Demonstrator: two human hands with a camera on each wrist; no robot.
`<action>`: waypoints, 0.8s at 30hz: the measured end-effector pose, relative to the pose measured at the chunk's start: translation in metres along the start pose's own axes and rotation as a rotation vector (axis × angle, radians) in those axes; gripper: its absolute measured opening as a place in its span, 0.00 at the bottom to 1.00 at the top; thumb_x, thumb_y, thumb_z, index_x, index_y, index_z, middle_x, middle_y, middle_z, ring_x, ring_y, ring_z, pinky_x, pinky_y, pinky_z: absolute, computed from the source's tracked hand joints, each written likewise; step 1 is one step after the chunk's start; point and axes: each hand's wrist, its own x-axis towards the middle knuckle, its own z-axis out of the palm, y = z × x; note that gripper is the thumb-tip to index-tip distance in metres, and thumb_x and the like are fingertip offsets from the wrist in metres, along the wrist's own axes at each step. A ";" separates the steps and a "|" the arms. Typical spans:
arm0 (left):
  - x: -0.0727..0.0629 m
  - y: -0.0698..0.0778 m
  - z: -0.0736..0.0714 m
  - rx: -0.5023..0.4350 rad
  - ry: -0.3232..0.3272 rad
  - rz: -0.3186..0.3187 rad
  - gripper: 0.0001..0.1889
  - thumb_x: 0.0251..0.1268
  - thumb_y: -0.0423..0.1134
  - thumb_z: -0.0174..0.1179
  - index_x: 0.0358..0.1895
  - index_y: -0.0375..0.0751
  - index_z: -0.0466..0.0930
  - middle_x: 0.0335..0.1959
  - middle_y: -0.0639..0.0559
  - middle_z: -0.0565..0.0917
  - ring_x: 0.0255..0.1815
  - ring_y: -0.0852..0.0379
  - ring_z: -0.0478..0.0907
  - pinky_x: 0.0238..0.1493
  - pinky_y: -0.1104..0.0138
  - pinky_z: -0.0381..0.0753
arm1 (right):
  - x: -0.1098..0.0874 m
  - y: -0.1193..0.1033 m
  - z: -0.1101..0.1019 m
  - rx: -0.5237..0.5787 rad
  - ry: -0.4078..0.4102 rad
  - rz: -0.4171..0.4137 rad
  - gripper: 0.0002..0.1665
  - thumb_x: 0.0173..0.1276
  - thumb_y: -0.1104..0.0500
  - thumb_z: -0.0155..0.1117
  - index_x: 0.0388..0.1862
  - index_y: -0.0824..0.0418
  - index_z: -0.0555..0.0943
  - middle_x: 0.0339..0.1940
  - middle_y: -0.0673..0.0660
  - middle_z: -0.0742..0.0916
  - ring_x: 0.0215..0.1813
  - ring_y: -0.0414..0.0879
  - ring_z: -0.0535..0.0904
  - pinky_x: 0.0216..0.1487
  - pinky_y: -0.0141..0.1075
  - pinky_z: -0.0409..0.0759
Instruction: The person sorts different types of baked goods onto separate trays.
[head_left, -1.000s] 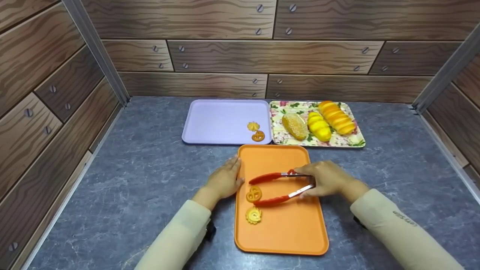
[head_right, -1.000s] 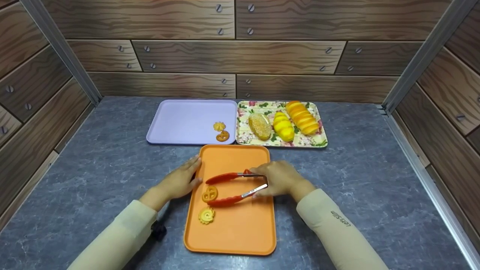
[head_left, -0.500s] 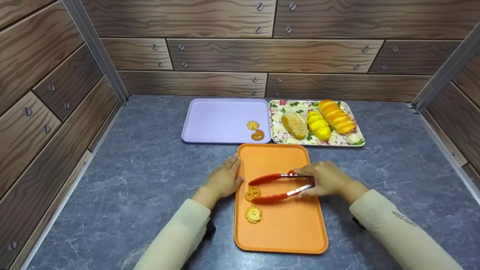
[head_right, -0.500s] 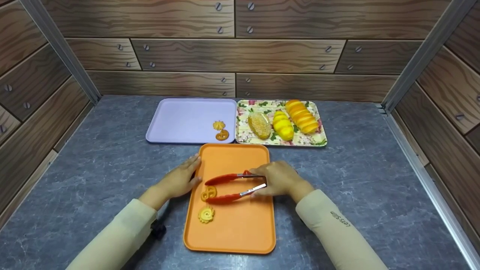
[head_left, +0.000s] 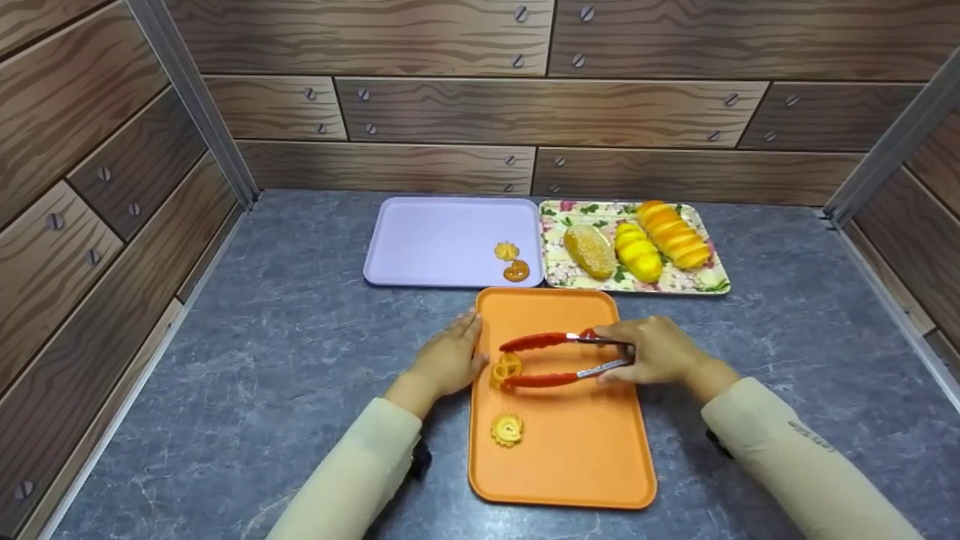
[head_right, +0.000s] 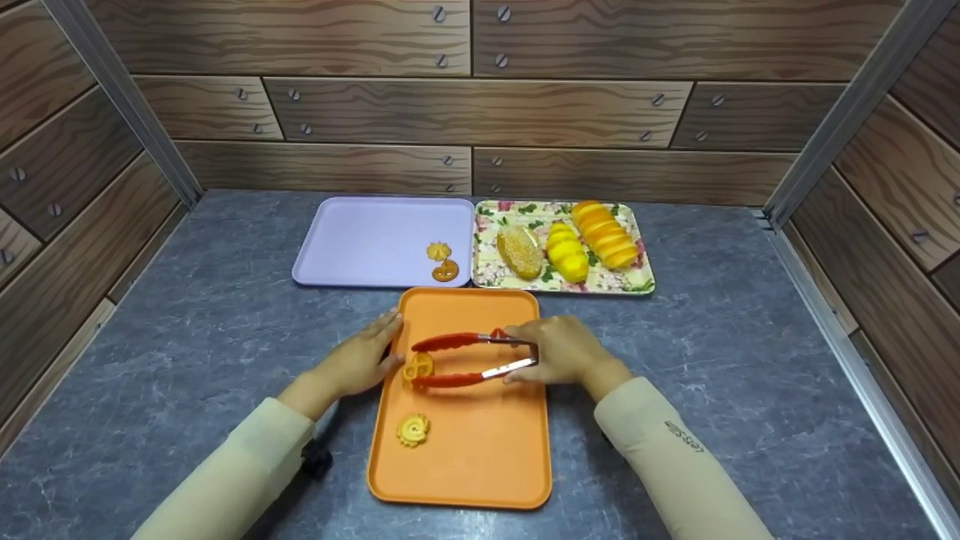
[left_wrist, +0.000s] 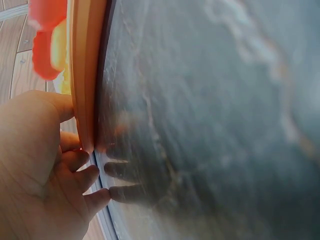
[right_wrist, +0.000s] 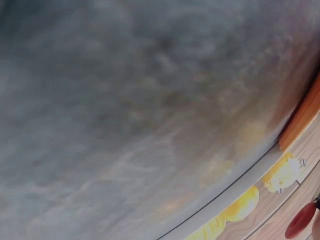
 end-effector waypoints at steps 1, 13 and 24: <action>0.000 0.000 0.000 -0.002 0.002 0.001 0.33 0.72 0.47 0.50 0.73 0.31 0.54 0.74 0.40 0.54 0.73 0.44 0.52 0.71 0.56 0.54 | 0.001 0.000 0.000 0.003 0.008 0.003 0.39 0.47 0.36 0.75 0.52 0.61 0.84 0.32 0.49 0.87 0.21 0.34 0.71 0.23 0.33 0.73; 0.000 -0.001 0.001 0.012 0.017 0.001 0.33 0.71 0.48 0.51 0.72 0.32 0.57 0.74 0.40 0.55 0.72 0.43 0.55 0.69 0.55 0.57 | 0.030 -0.003 -0.002 -0.073 0.088 0.107 0.42 0.45 0.36 0.76 0.53 0.62 0.84 0.33 0.56 0.88 0.23 0.43 0.76 0.27 0.42 0.77; 0.001 -0.003 0.001 -0.005 0.020 0.014 0.33 0.72 0.47 0.51 0.72 0.32 0.56 0.74 0.40 0.55 0.73 0.43 0.53 0.70 0.54 0.56 | 0.058 -0.009 0.001 -0.152 0.127 0.320 0.44 0.47 0.32 0.72 0.57 0.60 0.81 0.29 0.58 0.87 0.23 0.51 0.77 0.26 0.47 0.75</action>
